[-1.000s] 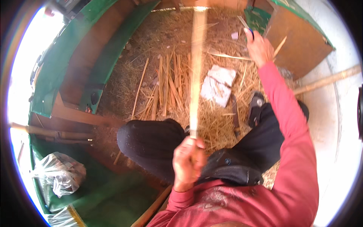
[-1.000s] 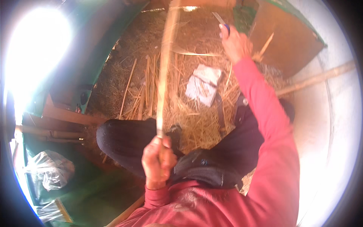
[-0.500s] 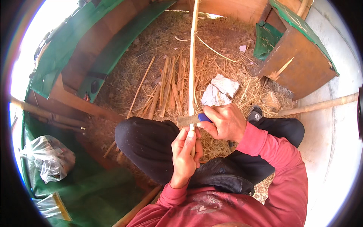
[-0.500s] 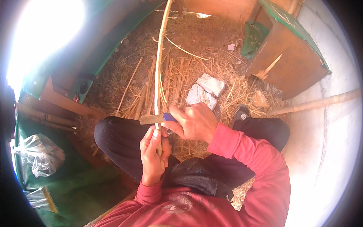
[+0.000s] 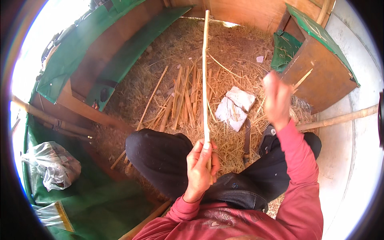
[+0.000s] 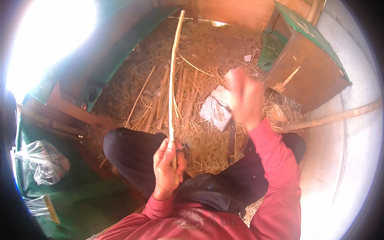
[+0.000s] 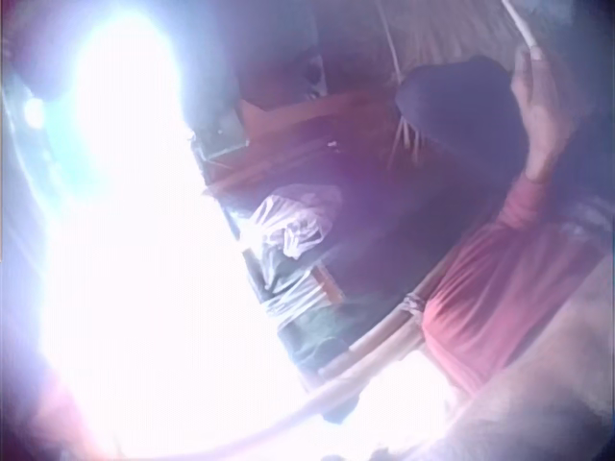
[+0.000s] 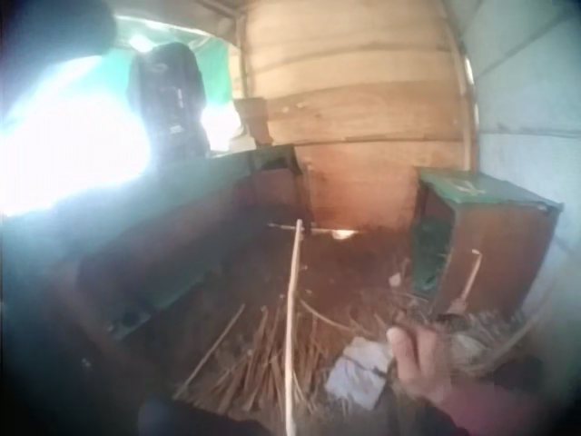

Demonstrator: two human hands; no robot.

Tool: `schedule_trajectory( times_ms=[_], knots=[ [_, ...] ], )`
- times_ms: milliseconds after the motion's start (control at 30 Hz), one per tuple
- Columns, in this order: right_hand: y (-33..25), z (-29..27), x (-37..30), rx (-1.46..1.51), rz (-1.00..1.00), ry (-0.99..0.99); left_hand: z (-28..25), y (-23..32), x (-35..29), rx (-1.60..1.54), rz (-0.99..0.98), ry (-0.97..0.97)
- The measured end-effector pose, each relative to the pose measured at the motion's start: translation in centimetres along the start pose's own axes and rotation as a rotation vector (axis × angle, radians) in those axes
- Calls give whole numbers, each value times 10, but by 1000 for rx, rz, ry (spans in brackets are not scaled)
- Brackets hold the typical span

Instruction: The person sits on the ground and uses a knife to sharpen a long, thin stick. They hold the stick with one hand and scrape the blade along its length to remove the outer layer, creating a pointed tip. The person occasionally switches to a different stick to continue the sharpening process.

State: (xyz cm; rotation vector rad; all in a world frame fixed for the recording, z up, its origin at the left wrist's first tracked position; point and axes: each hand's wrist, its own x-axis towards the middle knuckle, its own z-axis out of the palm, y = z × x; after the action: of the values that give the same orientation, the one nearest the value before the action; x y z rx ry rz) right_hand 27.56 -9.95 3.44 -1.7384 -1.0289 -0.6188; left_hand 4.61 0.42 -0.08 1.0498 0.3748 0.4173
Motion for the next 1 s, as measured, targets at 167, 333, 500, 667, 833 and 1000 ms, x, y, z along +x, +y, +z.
schedule_trajectory(
  times_ms=[167, 333, 500, 667, 833, 1000],
  knots=[
    [-48, 17, -41, 69, -229, -551, 3, 1, -1, -40, -13, 6],
    [-46, 23, -55, -30, -286, -448, 0, 1, -11, 141, 36, -50],
    [-34, 41, -52, -67, -348, -316, -1, 2, -10, 115, 39, 30],
    [50, 37, -15, -472, 58, -144, 4, 5, -26, -175, -125, -129],
    [56, 17, 4, -442, 191, -19, -13, 4, -22, -240, -174, -111],
    [-20, 23, -33, 48, -159, -340, -20, 9, -10, -202, -117, -50]
  ],
)
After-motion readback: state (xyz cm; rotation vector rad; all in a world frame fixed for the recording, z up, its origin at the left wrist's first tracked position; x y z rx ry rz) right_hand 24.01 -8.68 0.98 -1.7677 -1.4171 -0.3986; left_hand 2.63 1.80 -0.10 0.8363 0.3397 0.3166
